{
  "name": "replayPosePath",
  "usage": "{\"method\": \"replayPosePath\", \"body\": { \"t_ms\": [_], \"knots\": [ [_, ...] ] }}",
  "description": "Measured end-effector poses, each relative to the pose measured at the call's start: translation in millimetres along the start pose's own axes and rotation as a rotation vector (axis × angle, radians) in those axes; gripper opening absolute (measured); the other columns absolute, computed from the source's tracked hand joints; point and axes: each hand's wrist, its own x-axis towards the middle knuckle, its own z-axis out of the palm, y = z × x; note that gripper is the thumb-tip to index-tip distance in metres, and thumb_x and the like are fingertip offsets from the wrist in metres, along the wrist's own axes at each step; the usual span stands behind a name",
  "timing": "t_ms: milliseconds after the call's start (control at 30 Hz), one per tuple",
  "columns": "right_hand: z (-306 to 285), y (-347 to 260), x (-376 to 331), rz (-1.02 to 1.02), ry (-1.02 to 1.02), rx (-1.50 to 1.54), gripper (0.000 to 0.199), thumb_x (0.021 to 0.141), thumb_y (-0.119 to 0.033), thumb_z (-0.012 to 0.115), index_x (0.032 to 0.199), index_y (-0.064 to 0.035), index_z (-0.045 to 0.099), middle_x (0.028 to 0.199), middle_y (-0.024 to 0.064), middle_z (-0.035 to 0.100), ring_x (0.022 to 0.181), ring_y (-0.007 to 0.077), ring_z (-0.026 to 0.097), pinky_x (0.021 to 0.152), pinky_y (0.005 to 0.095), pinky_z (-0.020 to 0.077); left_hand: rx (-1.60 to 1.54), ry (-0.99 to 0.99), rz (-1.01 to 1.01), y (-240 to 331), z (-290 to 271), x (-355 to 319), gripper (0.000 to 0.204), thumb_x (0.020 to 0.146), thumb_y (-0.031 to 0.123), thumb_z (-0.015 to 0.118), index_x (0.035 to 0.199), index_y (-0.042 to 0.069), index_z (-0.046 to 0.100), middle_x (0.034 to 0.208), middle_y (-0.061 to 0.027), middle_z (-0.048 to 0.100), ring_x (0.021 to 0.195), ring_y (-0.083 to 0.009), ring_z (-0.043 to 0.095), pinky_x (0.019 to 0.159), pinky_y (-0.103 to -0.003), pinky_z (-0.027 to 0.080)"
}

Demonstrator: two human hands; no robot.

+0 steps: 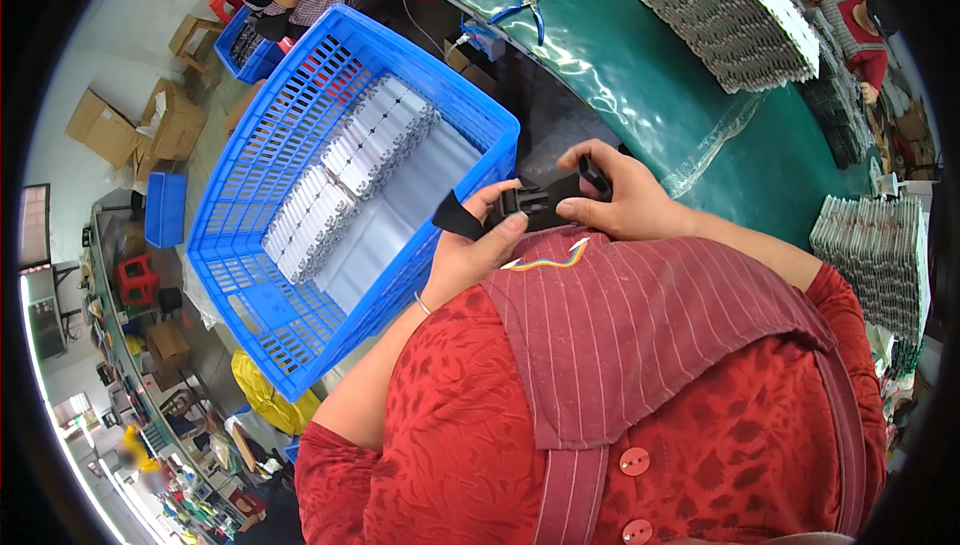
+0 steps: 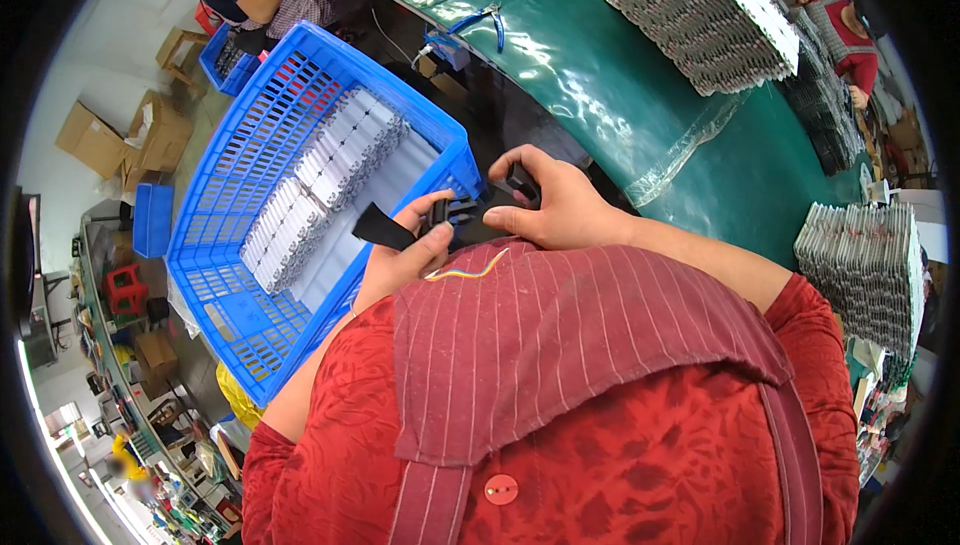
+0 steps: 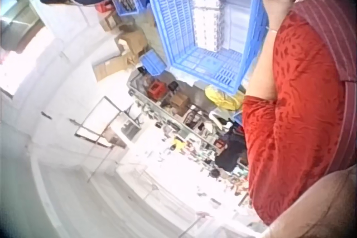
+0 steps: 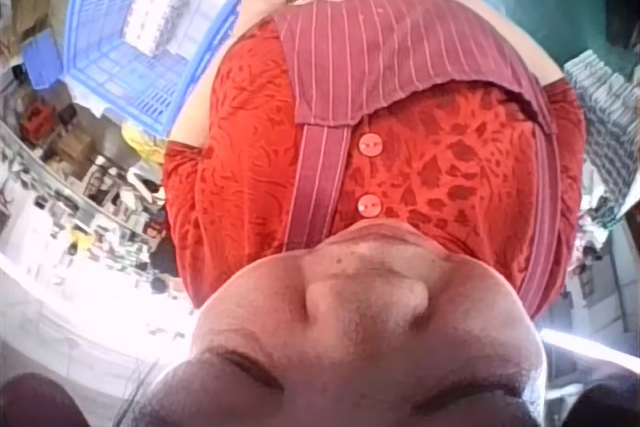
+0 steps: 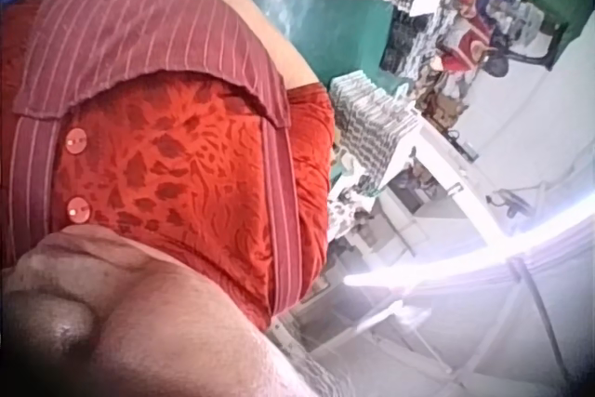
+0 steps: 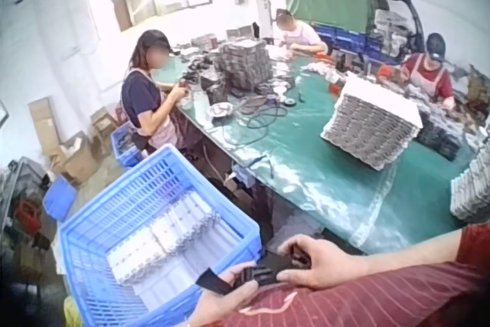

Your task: The person transfers stacks of LED panels from the workbench into a blue plastic basket, fastens an apron buckle, and organizes additional stacks of LED panels on the table.

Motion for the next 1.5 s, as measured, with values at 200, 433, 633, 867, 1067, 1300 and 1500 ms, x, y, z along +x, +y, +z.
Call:
{"method": "replayPosePath", "body": {
  "t_ms": [200,433,633,867,1067,1300,1500],
  "knots": [
    [0.0,2.7,9.6,0.123,-0.199,0.151,0.039,0.078,-0.025,0.08,0.103,-0.0037,0.058,0.088,0.0038,0.063,0.08,0.0092,0.057,0.073,0.026,0.048,0.089,0.141,0.016,1.8,8.5,-3.9,0.048,0.085,0.009,0.071,0.127,0.005,0.049,0.091,-0.0035,0.063,0.077,-0.0067,0.058,0.064,-0.022,0.045],
    [3.3,10.0,21.6,-0.127,-0.356,0.009,0.049,0.078,-0.03,0.08,0.114,-0.0024,0.059,0.094,0.0069,0.068,0.087,0.0122,0.064,0.076,0.0286,0.0504,0.163,0.085,0.076,0.7,3.9,2.9,0.041,0.084,0.013,0.073,0.118,0.003,0.052,0.099,-0.006,0.065,0.088,-0.01,0.06,0.076,-0.025,0.048],
    [0.6,-1.6,22.8,0.062,-0.423,0.077,0.044,0.08,-0.028,0.078,0.109,-0.0013,0.058,0.094,0.0107,0.068,0.084,0.0189,0.065,0.074,0.032,0.0501,0.003,0.107,-0.001,2.7,2.1,1.4,0.034,0.088,0.016,0.065,0.117,0.001,0.054,0.102,-0.006,0.062,0.093,-0.0112,0.059,0.082,-0.026,0.047],
    [3.3,5.4,25.5,-0.145,-0.419,-0.034,0.04,0.085,-0.025,0.073,0.111,-0.0006,0.056,0.092,0.015,0.067,0.083,0.0236,0.066,0.073,0.0343,0.05,-0.066,0.138,-0.047,-4.8,-4.6,6.5,0.027,0.092,0.013,0.052,0.117,0.003,0.056,0.096,-0.0034,0.06,0.087,-0.0089,0.056,0.079,-0.025,0.046],
    [7.0,3.7,26.7,-0.069,-0.509,0.089,0.041,0.087,-0.027,0.071,0.116,-0.0023,0.054,0.093,0.0156,0.067,0.086,0.0275,0.066,0.074,0.036,0.0501,0.03,0.172,0.025,-15.1,-3.6,6.9,0.022,0.095,0.014,0.053,0.113,0.004,0.057,0.094,-0.0014,0.059,0.085,-0.0075,0.055,0.077,-0.024,0.045],
    [4.0,-1.4,32.1,-0.125,-0.496,-0.091,0.038,0.086,-0.027,0.071,0.11,-0.0018,0.056,0.091,0.0173,0.066,0.085,0.031,0.066,0.074,0.0379,0.0501,-0.12,0.302,-0.073,-2.3,2.3,2.4,0.031,0.101,0.033,0.049,0.109,0.004,0.058,0.089,-0.003,0.061,0.08,-0.0086,0.055,0.072,-0.025,0.046],
    [4.5,1.7,31.6,-0.194,-0.453,-0.082,0.039,0.085,-0.026,0.072,0.11,-0.0013,0.055,0.094,0.0193,0.065,0.089,0.0351,0.064,0.075,0.0397,0.0498,-0.015,0.408,0.01,-17.6,-7.6,6.2,0.04,0.102,0.038,0.044,0.097,0.002,0.062,0.088,-0.0065,0.065,0.077,-0.0116,0.058,0.07,-0.027,0.047]
  ]
}}
